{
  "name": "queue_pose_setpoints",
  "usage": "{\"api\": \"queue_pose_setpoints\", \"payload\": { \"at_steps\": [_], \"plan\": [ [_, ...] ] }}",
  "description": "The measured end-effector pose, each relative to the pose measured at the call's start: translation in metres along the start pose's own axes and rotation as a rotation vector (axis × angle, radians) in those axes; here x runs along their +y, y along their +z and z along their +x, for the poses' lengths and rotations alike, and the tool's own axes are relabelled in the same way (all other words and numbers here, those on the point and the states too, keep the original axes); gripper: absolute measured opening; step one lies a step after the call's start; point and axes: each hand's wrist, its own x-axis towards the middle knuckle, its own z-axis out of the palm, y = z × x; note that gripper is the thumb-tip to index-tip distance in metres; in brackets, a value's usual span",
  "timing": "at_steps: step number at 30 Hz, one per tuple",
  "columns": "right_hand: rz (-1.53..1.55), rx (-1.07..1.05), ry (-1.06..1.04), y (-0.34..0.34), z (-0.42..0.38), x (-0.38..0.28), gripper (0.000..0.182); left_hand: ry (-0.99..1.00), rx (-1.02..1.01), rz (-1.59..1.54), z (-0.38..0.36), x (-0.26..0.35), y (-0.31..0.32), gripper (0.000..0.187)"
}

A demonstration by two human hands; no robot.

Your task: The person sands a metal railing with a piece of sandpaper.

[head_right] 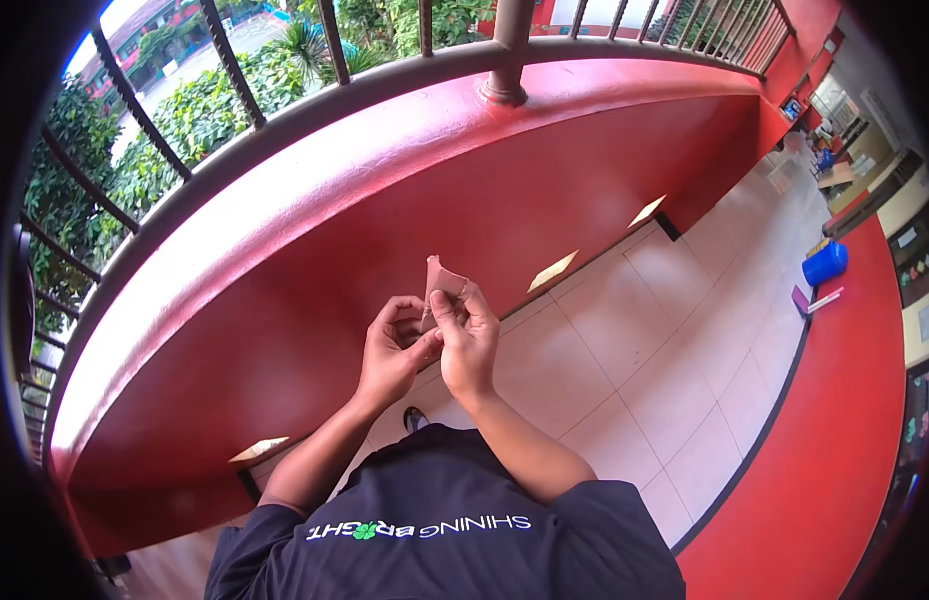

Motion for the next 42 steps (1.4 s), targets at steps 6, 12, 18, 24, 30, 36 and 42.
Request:
{"api": "queue_pose_setpoints", "payload": {
  "at_steps": [6,12,18,24,30,36,42],
  "plan": [
    [-0.124,-0.191,-0.287,0.041,0.049,-0.018,0.024,-0.093,-0.038,-0.074,0.032,0.058,-0.026,0.048],
    [-0.298,0.264,-0.635,0.022,0.203,-0.085,0.021,0.444,0.053,0.586,0.008,0.143,-0.068,0.039],
    [-0.698,0.236,-0.893,0.035,0.268,-0.089,0.01,0.906,0.658,0.976,0.03,0.209,-0.142,0.035],
    [-0.613,0.305,-0.727,0.028,0.283,-0.084,0.017,0.944,0.711,1.412,0.058,0.219,-0.152,0.053],
    [-0.783,0.029,-0.85,0.061,0.246,-0.073,0.009,0.931,0.837,1.558,0.066,0.206,-0.156,0.075],
    [-0.475,0.297,-0.648,0.041,0.259,-0.083,0.007,0.732,0.805,1.749,0.067,0.208,-0.151,0.067],
    [-0.768,0.279,-0.869,0.067,0.263,-0.09,0.008,0.695,0.819,1.76,0.067,0.21,-0.147,0.06]
  ]
}}
